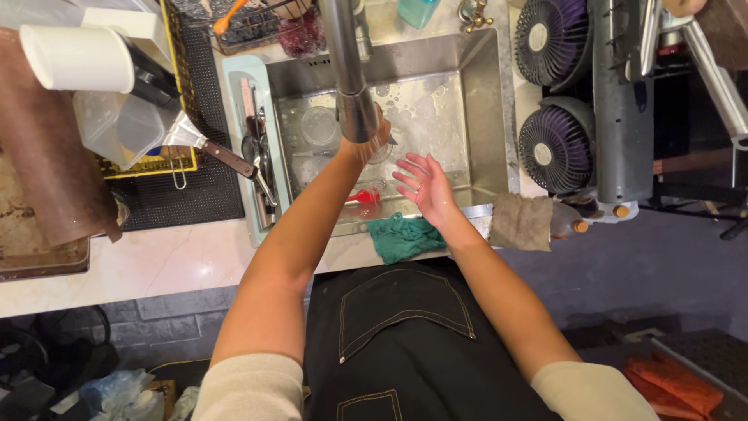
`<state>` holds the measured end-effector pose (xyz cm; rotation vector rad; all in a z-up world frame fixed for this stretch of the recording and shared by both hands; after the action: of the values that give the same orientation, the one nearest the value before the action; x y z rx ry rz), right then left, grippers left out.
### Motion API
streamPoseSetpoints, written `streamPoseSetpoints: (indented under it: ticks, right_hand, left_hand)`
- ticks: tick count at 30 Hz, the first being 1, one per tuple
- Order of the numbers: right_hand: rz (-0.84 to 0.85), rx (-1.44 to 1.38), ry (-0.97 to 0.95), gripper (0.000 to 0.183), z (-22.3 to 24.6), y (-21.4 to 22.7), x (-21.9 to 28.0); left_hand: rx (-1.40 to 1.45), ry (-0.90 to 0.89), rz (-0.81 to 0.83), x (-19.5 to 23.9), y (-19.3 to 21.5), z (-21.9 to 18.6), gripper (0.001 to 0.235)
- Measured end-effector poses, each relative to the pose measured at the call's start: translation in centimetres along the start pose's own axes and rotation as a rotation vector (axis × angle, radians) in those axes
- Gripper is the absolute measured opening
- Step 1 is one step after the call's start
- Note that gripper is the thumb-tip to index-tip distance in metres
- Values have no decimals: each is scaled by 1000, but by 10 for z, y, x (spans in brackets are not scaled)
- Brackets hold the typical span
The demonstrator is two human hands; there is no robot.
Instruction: The person washes various kitchen utensils and containers in a sink using a scrubber and running water. They clean a plastic container, a whisk, scissors, and a red spoon, rinsing each item before placing them in a drying rack. The person also briefly handles a laptop and a mug on the counter.
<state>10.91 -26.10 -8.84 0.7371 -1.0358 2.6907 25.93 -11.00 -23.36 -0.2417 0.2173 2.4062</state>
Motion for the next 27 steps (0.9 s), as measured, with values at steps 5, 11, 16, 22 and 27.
streamPoseSetpoints:
  ticks: [5,11,16,22,27]
  right_hand:
    - [-186,-13,71,54,-3,28,-12]
    - [-318,-73,109,48,9,46,-26]
    - [-333,-83,105,46,10,46,-22]
    - [-316,-38,86,44,7,46,-21]
    - [-337,-18,154,39,4,47,-21]
  left_hand:
    - [-1474,-430,-454,5,-6,-11,30]
    - [-2342,-830,-704,4,-11,15,29]
    - [-3380,-1042,-1025,-3,-15,73,28]
    - [-3951,-615,-1177,-12,-4,117,27]
    - [-4072,-371,-1188,-26,2,137,27]
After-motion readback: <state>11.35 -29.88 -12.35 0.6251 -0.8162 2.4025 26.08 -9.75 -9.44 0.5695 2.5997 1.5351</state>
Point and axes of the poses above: each hand's wrist, its own x-axis away from the middle knuckle, its own y-axis out of the back of the hand, z = x × y, the point moved 4 cm from there along -x, towards the middle knuckle, and after that the axes turned 14 degrees about y, right-handed, at the moved point
